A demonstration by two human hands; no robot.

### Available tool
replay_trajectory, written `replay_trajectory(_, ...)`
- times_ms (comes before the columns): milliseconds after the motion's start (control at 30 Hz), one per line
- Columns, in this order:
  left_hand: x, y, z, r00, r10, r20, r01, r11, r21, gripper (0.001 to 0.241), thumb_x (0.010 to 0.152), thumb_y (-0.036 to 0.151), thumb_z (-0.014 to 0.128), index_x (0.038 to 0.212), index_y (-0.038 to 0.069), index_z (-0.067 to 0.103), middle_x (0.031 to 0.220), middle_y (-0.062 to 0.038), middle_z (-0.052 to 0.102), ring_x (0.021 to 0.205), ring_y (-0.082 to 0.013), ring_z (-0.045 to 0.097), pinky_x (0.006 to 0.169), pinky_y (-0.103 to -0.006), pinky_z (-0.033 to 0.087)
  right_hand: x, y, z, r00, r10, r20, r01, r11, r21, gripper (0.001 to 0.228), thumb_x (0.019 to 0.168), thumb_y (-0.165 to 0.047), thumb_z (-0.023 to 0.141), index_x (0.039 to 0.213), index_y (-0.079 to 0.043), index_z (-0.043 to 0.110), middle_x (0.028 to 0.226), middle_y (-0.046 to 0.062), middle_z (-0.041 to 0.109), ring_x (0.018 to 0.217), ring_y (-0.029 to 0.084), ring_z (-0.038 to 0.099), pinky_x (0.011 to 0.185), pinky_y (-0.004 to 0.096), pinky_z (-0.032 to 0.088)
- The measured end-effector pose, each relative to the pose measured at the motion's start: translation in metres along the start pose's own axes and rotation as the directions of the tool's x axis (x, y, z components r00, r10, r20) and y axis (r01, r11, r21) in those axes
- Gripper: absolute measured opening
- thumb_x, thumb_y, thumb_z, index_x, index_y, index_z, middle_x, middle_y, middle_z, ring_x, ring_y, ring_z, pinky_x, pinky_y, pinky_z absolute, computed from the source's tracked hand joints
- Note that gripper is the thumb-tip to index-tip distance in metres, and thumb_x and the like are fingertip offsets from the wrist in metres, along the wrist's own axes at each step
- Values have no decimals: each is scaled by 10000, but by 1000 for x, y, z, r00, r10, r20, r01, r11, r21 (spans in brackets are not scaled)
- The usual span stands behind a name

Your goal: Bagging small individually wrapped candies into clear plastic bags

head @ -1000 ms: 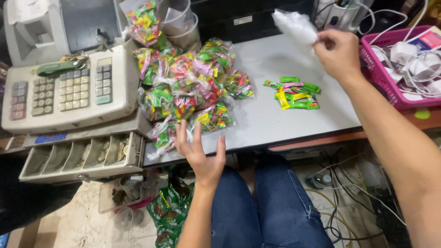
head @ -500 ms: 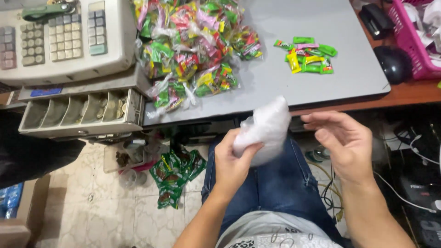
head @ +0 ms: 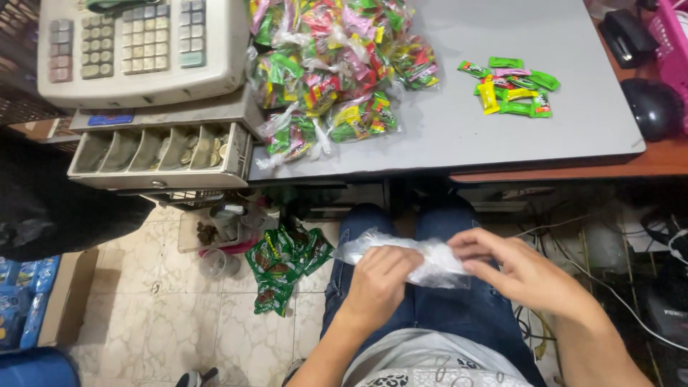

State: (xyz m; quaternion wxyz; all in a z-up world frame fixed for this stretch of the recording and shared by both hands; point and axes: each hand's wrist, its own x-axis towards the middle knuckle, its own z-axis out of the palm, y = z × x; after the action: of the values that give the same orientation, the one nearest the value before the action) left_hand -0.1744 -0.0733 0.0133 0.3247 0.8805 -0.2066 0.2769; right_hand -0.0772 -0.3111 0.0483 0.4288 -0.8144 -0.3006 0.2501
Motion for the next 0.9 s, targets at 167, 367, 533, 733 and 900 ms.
replay_trajectory(167, -16, -6, 19, 995, 27, 98, -28, 1000, 10, 110, 953, -21, 577, 1005, 40, 652, 939, -83, 662, 849, -292, 611, 758, -402, 426, 3, 16, 30, 956, 291, 20, -290, 956, -56, 281, 840, -123, 732, 1098, -218, 674, 910, -73, 897, 880, 30, 832, 791, 205, 560)
replay_trajectory(367, -38, -11, 29, 921, -118, 372, 124, 992, 6, 308, 905, -29, 574, 1193, 67, 622, 1075, -111, 644, 868, -332, 635, 809, -457, 492, 4, 46, 55, 965, 259, 41, -260, 965, 21, 204, 832, -59, 778, 861, -158, 602, 747, -41, 730, 679, 95, 674, 705, 257, 531)
replay_trajectory(533, -41, -5, 24, 789, -158, 593, 234, 971, -53, 506, 832, -87, 529, 1310, 79, 535, 1260, -135, 567, 910, -415, 635, 771, -528, 492, 8, 79, 75, 968, 227, 104, -241, 958, 154, 275, 804, 5, 787, 817, -136, 551, 727, -10, 726, 643, 89, 647, 624, 258, 530)
replay_trajectory(733, -53, 0, 33, 747, -132, 652, 246, 965, -87, 542, 831, -72, 561, 1341, 100, 495, 1346, -185, 497, 929, -475, 629, 697, -600, 505, 1, 118, 93, 956, 249, 155, -283, 920, 271, 312, 800, 57, 792, 801, -130, 542, 734, -6, 633, 650, 106, 517, 594, 271, 411)
replay_trajectory(900, -61, -4, 44, 731, -72, 678, 214, 968, -128, 442, 830, -69, 546, 1240, 98, 555, 1185, -168, 531, 923, -431, 615, 725, -577, 515, -3, 136, 91, 955, 193, 228, -284, 822, 494, 483, 851, 40, 848, 771, -129, 403, 741, 26, 555, 673, 115, 445, 587, 290, 376)
